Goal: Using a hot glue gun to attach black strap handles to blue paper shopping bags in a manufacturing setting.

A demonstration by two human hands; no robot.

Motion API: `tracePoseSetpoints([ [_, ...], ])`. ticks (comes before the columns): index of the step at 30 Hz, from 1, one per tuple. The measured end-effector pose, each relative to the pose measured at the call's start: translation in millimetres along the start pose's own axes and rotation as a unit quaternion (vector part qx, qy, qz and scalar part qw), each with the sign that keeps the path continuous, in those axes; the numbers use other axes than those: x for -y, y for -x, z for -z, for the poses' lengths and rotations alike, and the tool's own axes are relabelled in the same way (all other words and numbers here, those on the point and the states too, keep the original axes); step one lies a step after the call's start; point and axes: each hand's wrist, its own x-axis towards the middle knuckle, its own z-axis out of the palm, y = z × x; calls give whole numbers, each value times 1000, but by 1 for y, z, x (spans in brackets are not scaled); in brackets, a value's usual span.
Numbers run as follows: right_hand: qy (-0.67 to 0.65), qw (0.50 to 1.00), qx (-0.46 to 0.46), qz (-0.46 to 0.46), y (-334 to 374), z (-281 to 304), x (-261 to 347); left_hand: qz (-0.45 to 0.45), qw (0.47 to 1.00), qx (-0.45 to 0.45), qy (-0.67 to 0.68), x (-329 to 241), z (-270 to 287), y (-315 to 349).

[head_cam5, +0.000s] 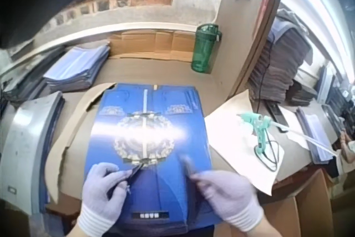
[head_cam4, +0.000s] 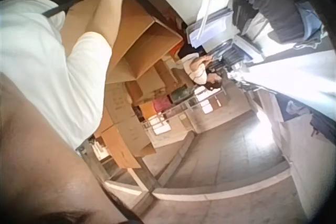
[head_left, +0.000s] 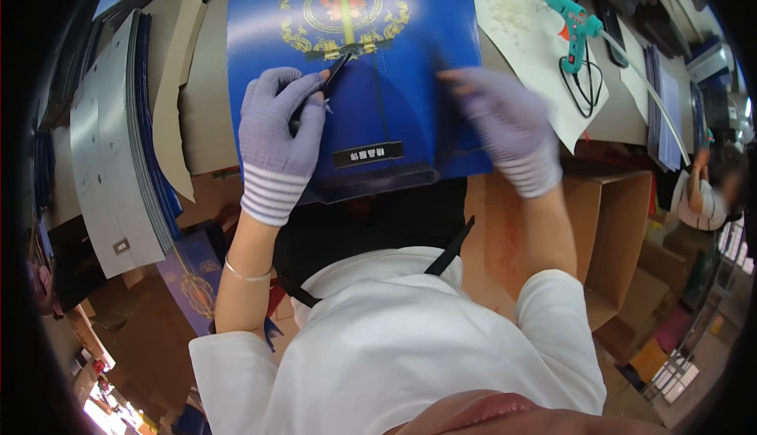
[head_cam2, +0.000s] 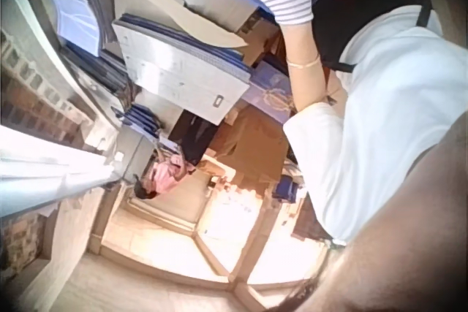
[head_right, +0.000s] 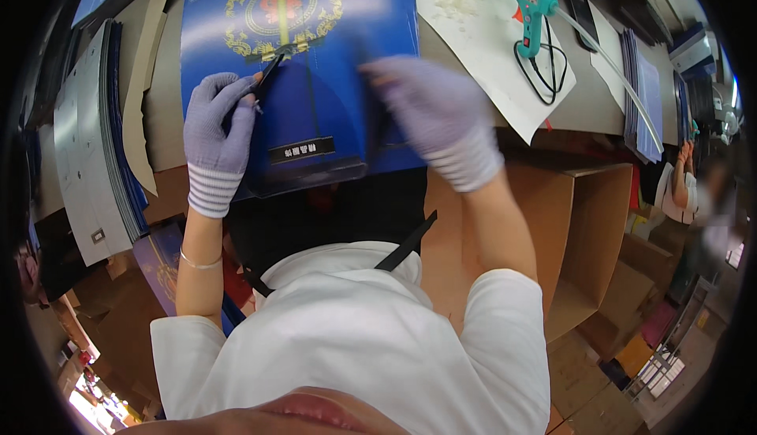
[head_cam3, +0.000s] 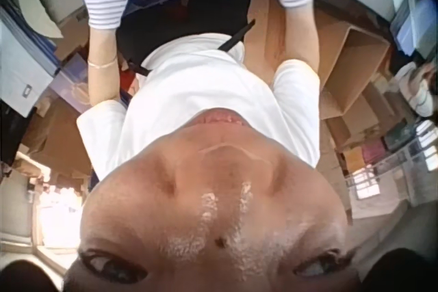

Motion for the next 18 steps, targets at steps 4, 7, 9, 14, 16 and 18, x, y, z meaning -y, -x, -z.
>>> tracePoseSetpoints([
  [4,100,951,-164,-240,4,106,-63,-2,999,-36,-11,9,13,19],
  [7,149,949,-94,-263,-16,127,-134,1,997,-65,38,12,12,23],
  [9,149,954,-76,-247,-32,119,-148,29,992,-80,90,19,9,23],
  [14,263,949,6,-174,-47,130,-190,56,982,-136,122,23,8,28],
  [16,134,980,97,-109,-57,137,-153,65,975,-163,134,18,10,29],
  [18,23,985,161,-56,-64,136,-106,105,964,-194,151,-12,9,15],
])
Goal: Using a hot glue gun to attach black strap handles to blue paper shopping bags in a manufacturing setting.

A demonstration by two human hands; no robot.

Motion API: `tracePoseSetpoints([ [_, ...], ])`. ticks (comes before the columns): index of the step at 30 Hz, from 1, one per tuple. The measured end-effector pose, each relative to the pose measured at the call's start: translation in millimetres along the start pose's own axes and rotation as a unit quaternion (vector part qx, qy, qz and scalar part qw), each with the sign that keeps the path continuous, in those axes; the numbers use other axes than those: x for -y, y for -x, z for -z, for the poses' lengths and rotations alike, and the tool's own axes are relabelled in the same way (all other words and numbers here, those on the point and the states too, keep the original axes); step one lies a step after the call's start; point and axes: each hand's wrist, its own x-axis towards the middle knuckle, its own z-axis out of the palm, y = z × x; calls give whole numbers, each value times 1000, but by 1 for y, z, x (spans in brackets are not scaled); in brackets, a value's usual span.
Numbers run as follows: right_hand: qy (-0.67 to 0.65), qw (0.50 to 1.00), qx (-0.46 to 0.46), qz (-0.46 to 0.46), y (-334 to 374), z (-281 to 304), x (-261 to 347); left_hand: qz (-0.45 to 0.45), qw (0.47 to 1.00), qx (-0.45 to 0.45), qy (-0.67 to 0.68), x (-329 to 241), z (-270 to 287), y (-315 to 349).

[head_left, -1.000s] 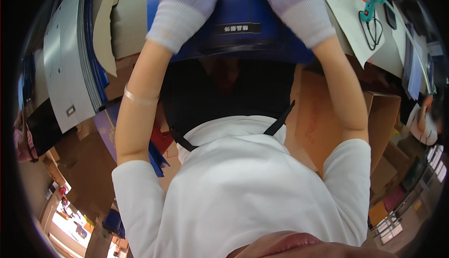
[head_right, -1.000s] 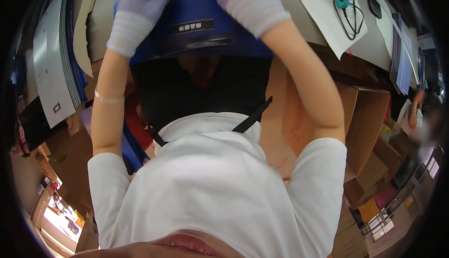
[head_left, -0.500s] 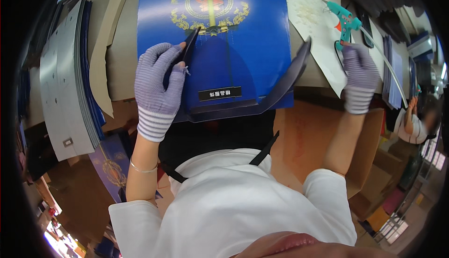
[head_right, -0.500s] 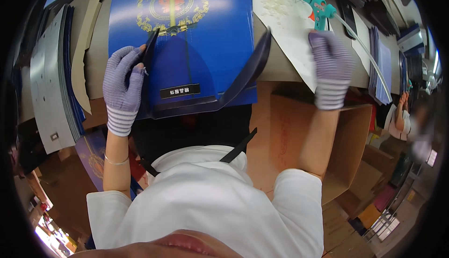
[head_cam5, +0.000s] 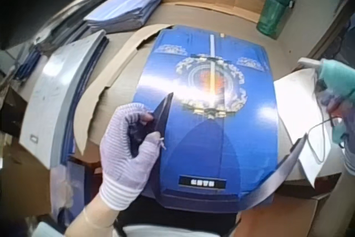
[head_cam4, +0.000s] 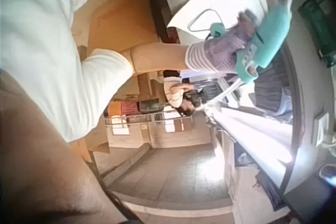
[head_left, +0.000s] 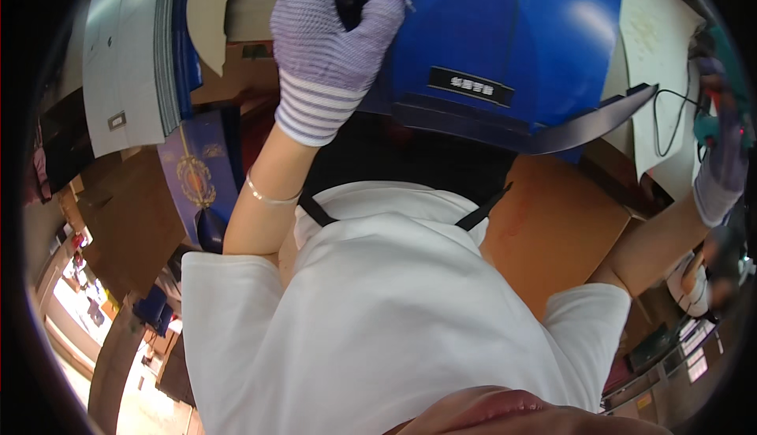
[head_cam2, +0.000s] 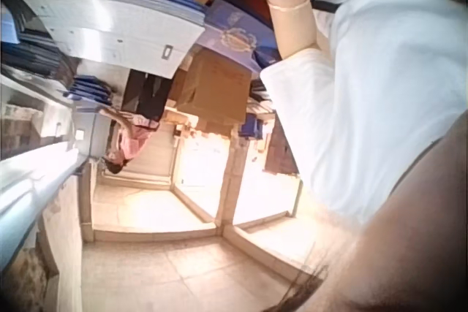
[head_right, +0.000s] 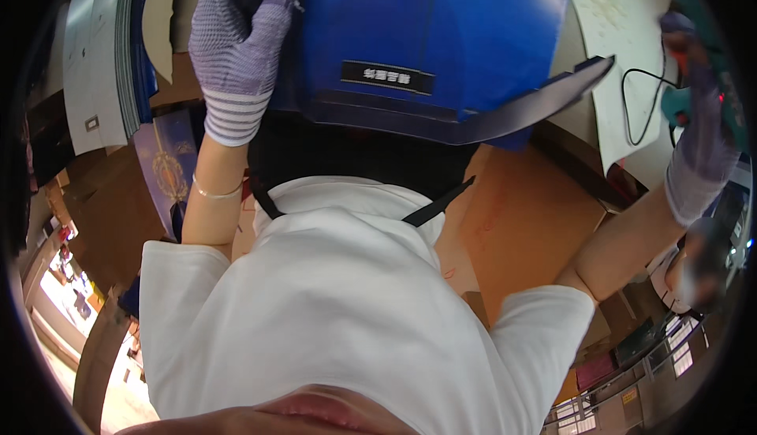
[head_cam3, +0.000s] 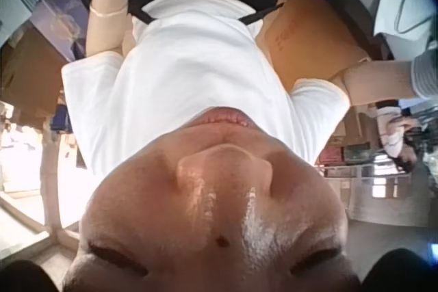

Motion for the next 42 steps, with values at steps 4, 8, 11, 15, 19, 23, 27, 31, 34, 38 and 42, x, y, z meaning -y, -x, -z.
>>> tracePoseSetpoints([
  [4,-92,979,157,93,-18,-111,141,72,995,18,62,9,4,6],
  [8,53,957,260,115,-18,-155,151,94,992,17,88,6,4,6],
  [11,33,960,247,130,-17,-166,158,109,990,11,84,4,6,6],
  [15,99,947,220,211,-29,-165,156,95,992,10,80,5,9,6],
  [19,100,965,242,11,-29,-161,151,106,991,25,75,3,10,3],
  [23,-33,941,259,214,-35,-165,153,115,990,27,74,3,11,4],
  [27,119,951,250,139,-20,-172,159,120,988,27,91,2,9,4],
  [31,4,981,192,41,-25,-167,154,55,997,43,42,22,13,3],
  [34,-12,977,212,5,-35,-153,163,-17,998,66,-17,22,14,2],
  [38,38,940,287,183,-33,-157,150,123,991,33,48,0,10,2],
  [42,-38,973,216,68,-19,-166,144,142,986,35,76,-2,8,2],
])
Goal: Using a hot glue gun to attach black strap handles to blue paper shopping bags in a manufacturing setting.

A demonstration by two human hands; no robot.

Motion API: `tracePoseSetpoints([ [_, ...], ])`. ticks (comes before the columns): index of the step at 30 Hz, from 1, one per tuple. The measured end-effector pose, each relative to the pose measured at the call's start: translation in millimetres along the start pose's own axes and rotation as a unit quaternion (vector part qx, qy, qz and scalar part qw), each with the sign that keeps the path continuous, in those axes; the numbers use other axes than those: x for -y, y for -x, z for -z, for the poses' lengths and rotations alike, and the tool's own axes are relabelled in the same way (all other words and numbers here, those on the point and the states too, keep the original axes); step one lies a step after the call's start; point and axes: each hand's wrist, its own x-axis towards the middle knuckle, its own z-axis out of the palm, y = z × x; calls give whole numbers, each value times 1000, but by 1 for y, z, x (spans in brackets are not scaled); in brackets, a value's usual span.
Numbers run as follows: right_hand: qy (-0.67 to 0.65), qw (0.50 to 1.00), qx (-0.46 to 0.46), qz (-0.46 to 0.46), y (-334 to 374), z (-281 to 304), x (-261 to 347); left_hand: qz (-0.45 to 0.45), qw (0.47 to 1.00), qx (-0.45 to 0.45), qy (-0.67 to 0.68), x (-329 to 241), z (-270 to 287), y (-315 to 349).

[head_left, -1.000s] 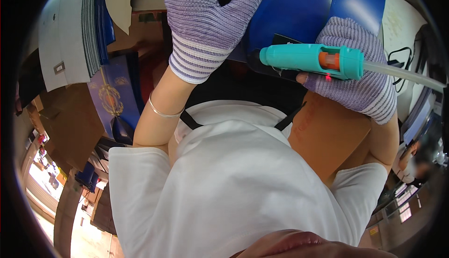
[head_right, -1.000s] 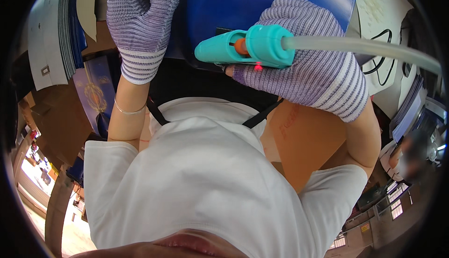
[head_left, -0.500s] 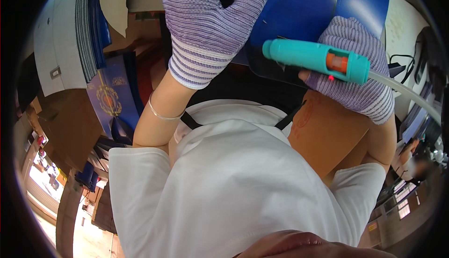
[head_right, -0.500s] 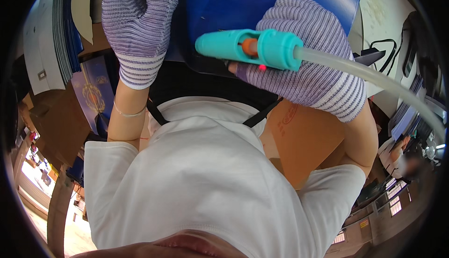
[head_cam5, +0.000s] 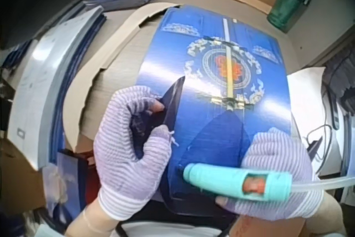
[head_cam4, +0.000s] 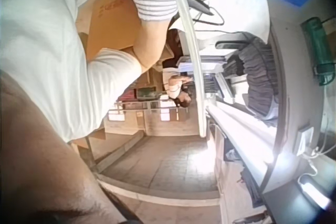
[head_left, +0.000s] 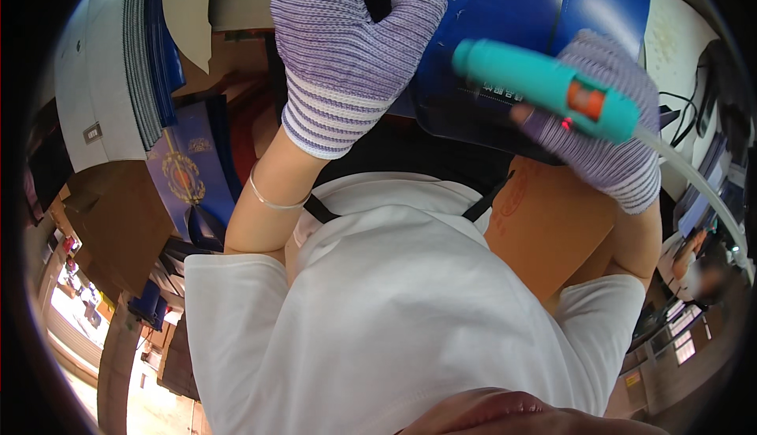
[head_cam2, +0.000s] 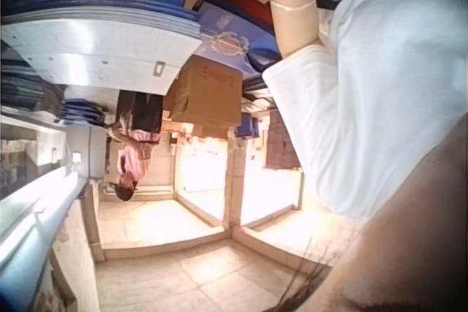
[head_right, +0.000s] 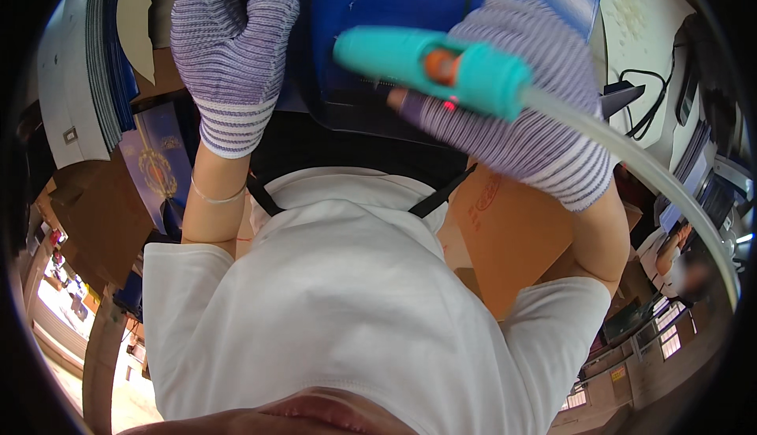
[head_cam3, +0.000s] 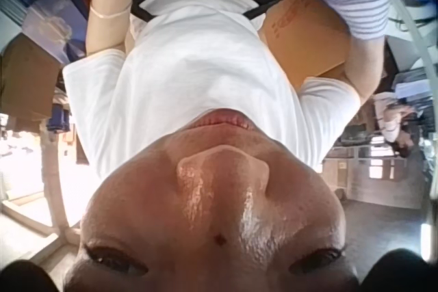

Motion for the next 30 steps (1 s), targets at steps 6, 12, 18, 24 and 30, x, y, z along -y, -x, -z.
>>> tracePoseSetpoints([
  [6,58,994,-62,-72,-9,15,14,-43,996,10,-71,-2,2,-4],
  [12,83,995,-37,35,2,-7,6,-37,998,8,-53,-3,0,-4],
  [18,-7,976,-168,-142,0,12,-2,-101,994,12,-46,19,2,-8],
  [24,135,989,-28,54,-3,2,7,-11,999,10,-43,0,-5,-7],
  [30,53,979,-165,-106,0,6,-4,-97,994,9,-51,11,-2,-9],
])
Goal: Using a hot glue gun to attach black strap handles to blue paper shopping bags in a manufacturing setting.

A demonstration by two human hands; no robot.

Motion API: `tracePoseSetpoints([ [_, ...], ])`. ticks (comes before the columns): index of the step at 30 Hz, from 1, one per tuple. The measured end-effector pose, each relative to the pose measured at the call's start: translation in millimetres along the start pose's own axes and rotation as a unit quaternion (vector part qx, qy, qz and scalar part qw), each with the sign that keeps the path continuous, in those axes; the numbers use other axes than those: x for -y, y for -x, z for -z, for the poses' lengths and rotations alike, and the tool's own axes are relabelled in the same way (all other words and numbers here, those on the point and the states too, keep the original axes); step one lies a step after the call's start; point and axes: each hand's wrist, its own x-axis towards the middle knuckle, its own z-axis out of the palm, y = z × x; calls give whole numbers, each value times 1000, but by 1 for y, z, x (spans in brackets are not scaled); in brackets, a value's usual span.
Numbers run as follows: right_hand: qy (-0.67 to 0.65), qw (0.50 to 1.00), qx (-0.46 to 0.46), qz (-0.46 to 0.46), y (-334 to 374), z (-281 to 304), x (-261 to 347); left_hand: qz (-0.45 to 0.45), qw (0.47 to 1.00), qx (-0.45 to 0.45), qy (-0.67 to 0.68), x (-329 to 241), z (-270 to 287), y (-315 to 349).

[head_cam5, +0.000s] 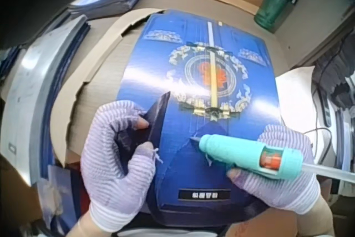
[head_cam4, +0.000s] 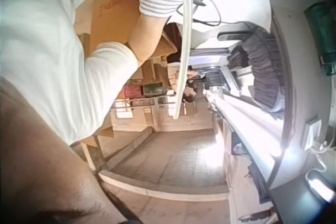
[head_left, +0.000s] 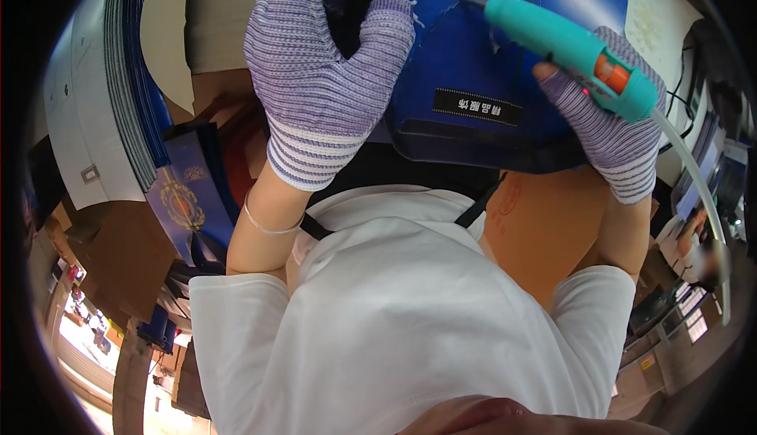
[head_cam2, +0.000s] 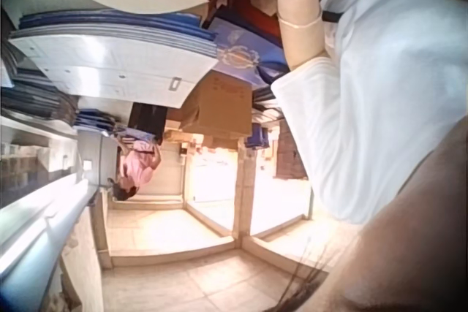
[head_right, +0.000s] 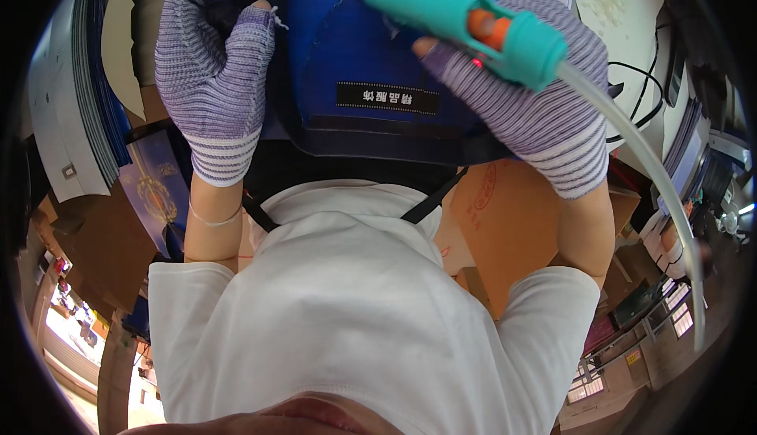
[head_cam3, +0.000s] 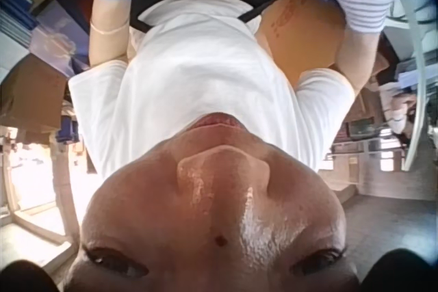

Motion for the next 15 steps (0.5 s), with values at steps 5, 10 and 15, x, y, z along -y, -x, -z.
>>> tracePoseSetpoints([
  [5,-27,999,-3,44,-2,-3,-6,89,996,6,-12,-19,-1,1],
  [10,95,977,147,123,-2,-3,16,-44,998,-34,-16,14,-3,0],
  [15,-10,999,27,-23,0,8,-5,-56,998,-18,-33,16,1,-1],
])
